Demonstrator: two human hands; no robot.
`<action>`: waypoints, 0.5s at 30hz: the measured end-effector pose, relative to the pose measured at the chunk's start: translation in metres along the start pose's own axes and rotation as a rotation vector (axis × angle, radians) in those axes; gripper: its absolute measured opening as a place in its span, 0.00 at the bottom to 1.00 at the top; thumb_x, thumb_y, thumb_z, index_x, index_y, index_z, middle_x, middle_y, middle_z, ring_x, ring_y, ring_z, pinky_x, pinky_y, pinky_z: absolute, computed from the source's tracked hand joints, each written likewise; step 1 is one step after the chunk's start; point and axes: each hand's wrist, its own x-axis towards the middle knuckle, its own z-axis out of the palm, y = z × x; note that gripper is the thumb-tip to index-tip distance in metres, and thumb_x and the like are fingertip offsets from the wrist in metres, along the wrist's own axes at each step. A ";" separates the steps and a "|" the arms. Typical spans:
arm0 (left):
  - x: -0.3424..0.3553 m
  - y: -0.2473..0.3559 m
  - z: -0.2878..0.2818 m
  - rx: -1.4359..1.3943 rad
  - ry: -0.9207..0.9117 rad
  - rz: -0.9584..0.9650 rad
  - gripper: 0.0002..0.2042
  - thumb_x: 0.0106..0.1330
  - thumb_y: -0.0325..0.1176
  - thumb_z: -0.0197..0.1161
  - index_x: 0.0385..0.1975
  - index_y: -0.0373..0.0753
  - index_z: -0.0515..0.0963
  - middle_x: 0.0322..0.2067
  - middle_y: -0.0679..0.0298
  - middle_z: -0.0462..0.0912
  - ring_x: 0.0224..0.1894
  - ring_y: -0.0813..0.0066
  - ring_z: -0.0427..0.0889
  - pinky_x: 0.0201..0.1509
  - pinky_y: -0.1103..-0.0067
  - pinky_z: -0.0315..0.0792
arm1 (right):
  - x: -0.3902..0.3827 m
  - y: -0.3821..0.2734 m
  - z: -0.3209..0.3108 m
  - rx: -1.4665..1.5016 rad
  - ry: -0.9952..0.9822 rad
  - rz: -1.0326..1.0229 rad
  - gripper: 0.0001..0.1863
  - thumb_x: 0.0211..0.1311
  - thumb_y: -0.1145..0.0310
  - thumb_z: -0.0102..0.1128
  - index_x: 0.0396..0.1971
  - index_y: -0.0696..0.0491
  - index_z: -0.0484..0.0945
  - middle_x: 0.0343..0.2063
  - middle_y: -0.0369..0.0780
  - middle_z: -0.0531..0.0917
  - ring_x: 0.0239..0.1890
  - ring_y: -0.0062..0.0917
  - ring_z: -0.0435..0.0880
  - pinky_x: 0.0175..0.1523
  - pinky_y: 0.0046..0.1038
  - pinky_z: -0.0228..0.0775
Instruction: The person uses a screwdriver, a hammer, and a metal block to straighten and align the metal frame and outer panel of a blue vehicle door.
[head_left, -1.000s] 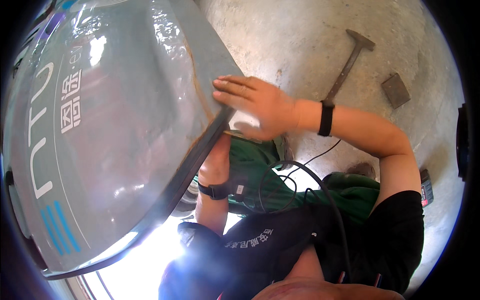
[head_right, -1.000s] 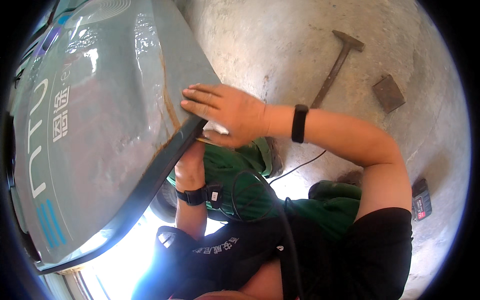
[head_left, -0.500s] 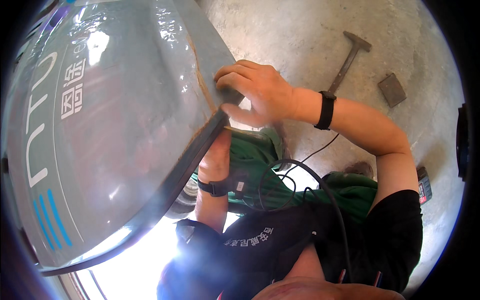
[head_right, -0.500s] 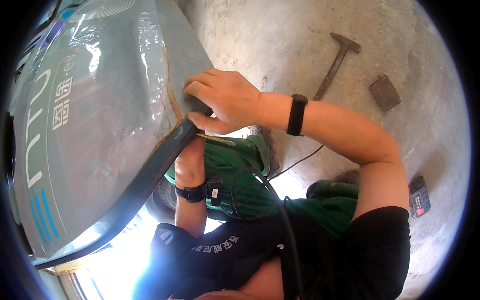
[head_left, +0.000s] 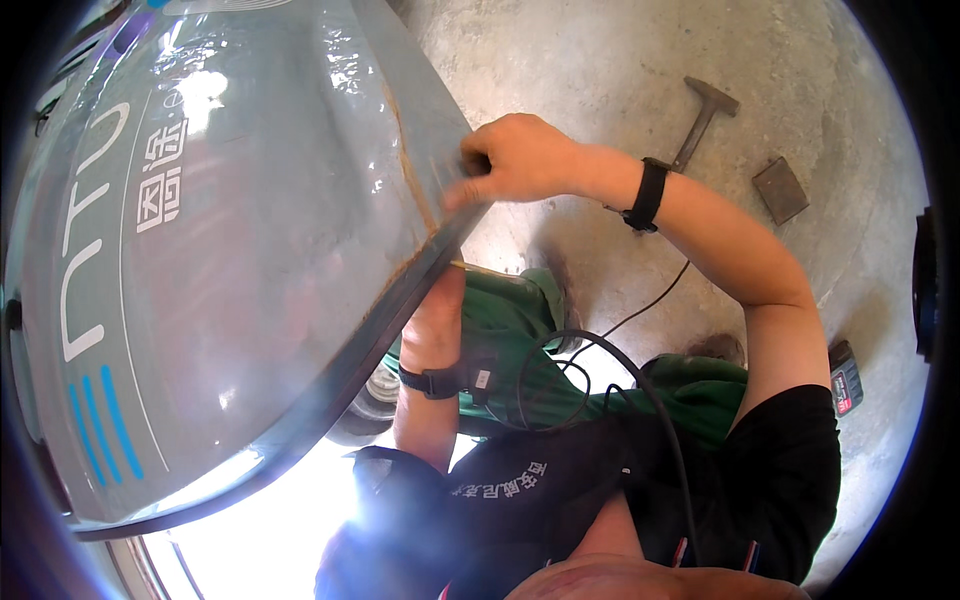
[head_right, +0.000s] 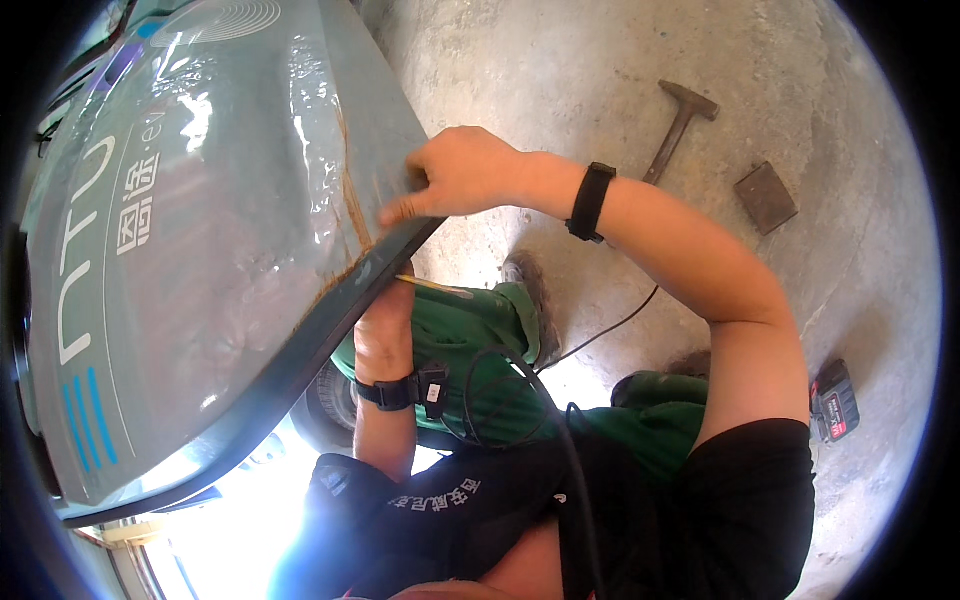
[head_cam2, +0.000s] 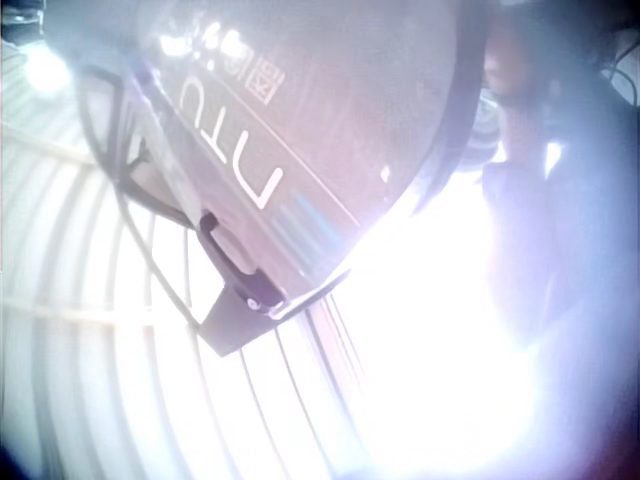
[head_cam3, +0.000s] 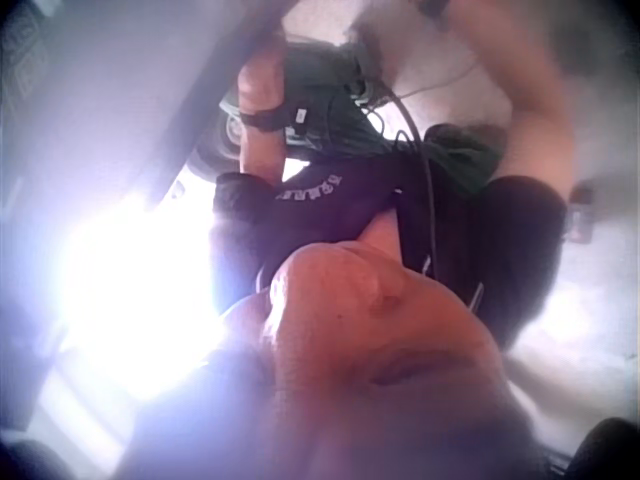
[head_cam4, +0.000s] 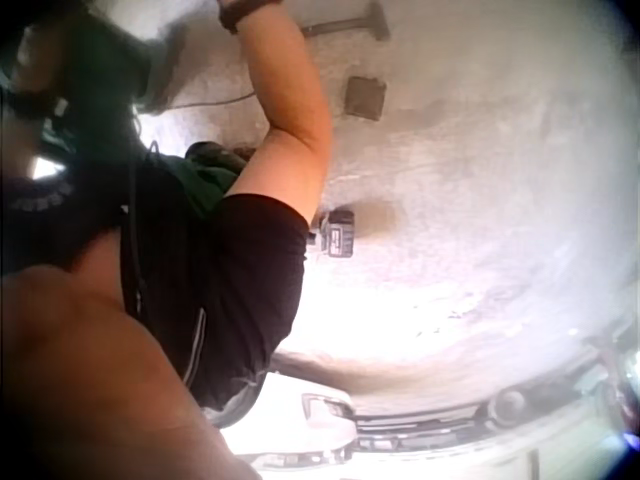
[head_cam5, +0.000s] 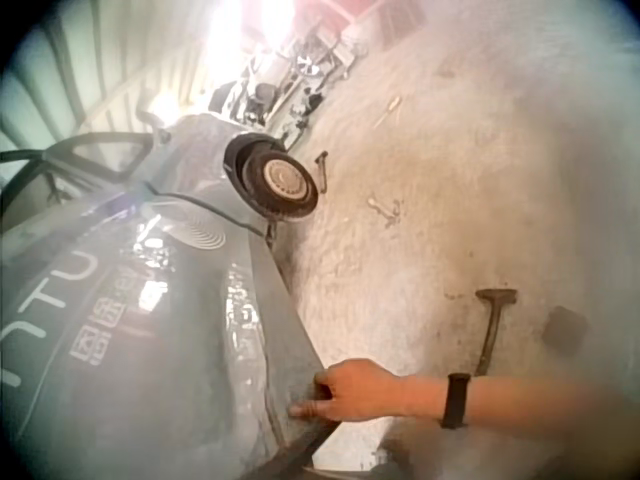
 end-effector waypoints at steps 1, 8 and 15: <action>0.000 -0.002 0.001 -0.049 -0.006 -0.013 0.17 0.72 0.38 0.52 0.56 0.37 0.71 0.57 0.57 0.74 0.58 0.67 0.74 0.63 0.71 0.70 | 0.003 0.001 0.000 0.013 0.002 0.075 0.42 0.50 0.24 0.56 0.24 0.58 0.82 0.21 0.46 0.82 0.28 0.39 0.83 0.35 0.36 0.74; 0.012 0.055 -0.020 1.179 0.137 0.391 0.16 0.69 0.36 0.56 0.53 0.37 0.73 0.50 0.57 0.77 0.50 0.67 0.78 0.52 0.72 0.74 | 0.019 -0.032 0.003 0.279 -0.066 0.103 0.44 0.50 0.26 0.58 0.27 0.63 0.84 0.23 0.49 0.83 0.31 0.39 0.84 0.37 0.33 0.74; 0.019 0.024 -0.006 0.807 0.149 0.377 0.06 0.64 0.36 0.61 0.31 0.42 0.78 0.25 0.65 0.79 0.30 0.68 0.81 0.35 0.74 0.75 | 0.033 -0.036 -0.017 0.194 -0.008 0.086 0.40 0.49 0.28 0.61 0.27 0.59 0.85 0.27 0.47 0.85 0.35 0.38 0.84 0.41 0.34 0.74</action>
